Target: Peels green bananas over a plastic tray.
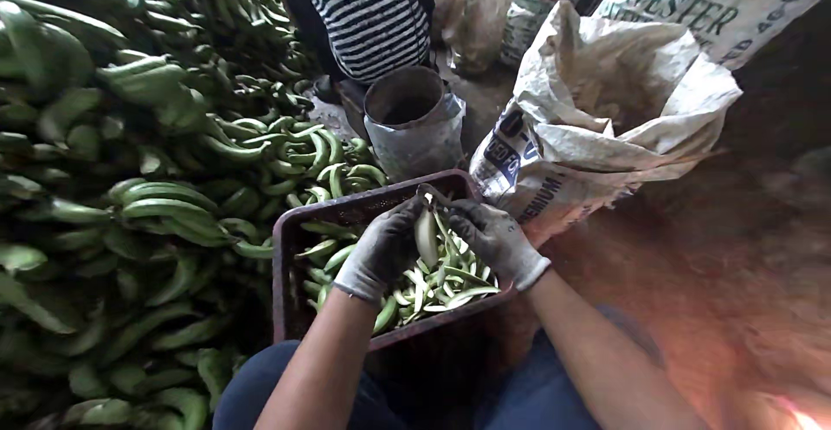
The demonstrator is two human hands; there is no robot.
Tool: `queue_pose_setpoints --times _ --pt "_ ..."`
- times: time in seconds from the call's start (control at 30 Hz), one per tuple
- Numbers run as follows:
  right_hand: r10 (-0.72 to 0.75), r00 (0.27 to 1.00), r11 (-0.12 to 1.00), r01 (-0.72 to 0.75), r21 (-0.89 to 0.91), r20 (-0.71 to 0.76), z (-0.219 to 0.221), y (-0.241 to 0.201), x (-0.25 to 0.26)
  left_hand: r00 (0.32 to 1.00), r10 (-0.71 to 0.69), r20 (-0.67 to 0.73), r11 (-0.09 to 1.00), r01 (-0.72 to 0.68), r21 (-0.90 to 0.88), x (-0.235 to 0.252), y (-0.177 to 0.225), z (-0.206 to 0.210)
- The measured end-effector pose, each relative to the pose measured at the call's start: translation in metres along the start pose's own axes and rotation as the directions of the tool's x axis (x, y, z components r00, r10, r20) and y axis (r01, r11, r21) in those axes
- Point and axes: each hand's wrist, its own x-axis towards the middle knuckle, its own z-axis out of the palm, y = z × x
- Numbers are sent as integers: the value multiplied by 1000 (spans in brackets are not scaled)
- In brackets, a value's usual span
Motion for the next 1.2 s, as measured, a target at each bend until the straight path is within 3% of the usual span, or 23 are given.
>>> queue_pose_setpoints --times 0.13,0.23,0.37,0.5,0.63,0.73,0.8,0.87,1.0,1.13,1.2 --pt "-24 1000 999 23 -33 -18 -2 -7 -3 998 2 60 999 1 -48 -4 3 1" --pt "53 999 999 -53 -12 12 -2 8 5 1000 -27 7 999 27 43 -5 1 3" --pt "122 992 991 -120 60 -22 -17 17 8 995 -44 84 997 38 69 -6 3 10" --pt "106 987 992 -97 84 -120 -16 10 1 1000 -4 9 971 2 240 -6 7 9" --pt "7 994 998 0 68 -109 -11 -2 -7 998 62 19 922 -64 382 -7 9 11" --pt "93 993 995 -95 -15 -73 -6 10 0 999 37 33 905 -48 424 -11 11 10" --pt "171 983 981 -177 -80 -72 -10 18 7 999 33 42 919 -46 392 -12 15 12" --pt "161 982 983 -169 -72 -98 -13 16 6 999 48 22 930 -52 364 -14 20 14" --pt "65 990 998 -66 -10 -126 -11 9 -7 991 112 -75 959 -88 269 -9 19 7" --pt "-99 987 993 106 52 -124 -12 11 -15 980 116 -161 993 -118 0 -2 15 -2" --pt "-179 982 982 182 53 -52 -13 10 -18 977 85 -196 989 -107 -103 0 14 -6"
